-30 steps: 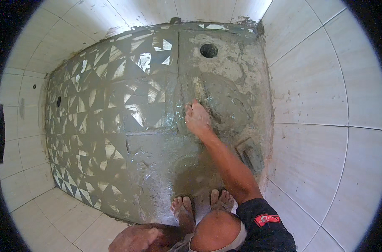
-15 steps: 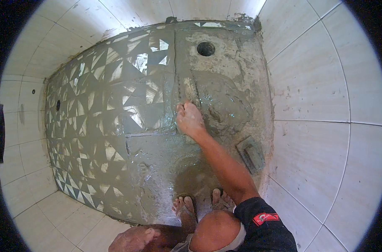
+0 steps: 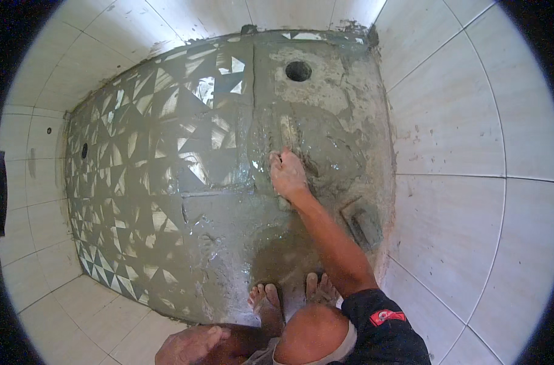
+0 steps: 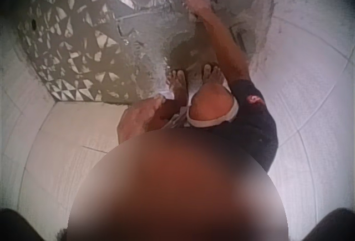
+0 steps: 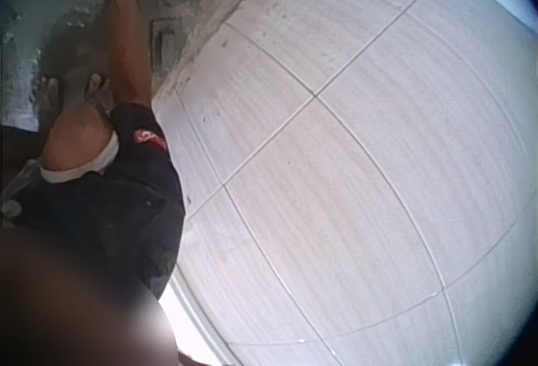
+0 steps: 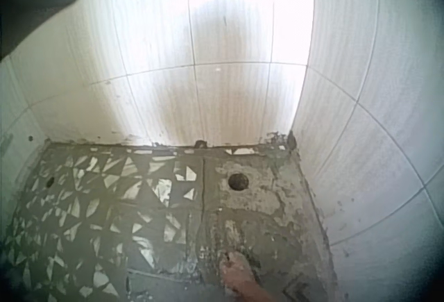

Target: Applying cement mixture and laying decorative tiles on a floor surface.

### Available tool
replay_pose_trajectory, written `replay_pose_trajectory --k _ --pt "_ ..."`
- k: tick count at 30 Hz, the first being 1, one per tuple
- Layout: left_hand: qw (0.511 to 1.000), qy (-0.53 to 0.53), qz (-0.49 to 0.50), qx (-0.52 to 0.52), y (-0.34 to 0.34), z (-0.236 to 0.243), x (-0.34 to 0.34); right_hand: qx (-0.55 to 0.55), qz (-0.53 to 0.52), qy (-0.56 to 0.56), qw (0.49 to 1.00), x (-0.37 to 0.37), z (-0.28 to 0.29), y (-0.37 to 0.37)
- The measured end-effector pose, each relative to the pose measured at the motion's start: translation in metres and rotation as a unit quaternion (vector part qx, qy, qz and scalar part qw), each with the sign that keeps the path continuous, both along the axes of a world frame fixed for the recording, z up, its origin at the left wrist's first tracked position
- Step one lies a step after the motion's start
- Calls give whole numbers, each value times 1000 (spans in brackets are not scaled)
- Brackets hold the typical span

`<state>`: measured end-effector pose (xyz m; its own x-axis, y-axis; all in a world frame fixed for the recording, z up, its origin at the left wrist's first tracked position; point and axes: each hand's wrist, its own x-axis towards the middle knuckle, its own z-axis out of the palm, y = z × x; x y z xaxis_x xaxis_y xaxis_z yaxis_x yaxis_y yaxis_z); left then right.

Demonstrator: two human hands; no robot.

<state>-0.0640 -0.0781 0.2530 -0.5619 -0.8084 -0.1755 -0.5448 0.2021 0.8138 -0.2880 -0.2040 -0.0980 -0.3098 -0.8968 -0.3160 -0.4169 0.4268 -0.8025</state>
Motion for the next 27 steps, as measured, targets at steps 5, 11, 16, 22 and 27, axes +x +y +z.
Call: replay_pose_trajectory --k 5,11,16,22,27 --pt "959 167 217 71 13 -7 -17 -25 -10 -24 999 7 -1 5" --pt "996 -31 -77 15 -16 5 -13 -76 33 14 996 24 -18 -6" --pt "945 212 233 -91 27 -46 -22 -89 23 -7 996 47 -8 -9" --pt "999 -20 -35 -21 -17 -2 -7 -54 17 -29 998 52 -13 -10" --pt "986 -98 -129 -34 -33 5 -8 -3 51 -13 999 47 -17 -14"
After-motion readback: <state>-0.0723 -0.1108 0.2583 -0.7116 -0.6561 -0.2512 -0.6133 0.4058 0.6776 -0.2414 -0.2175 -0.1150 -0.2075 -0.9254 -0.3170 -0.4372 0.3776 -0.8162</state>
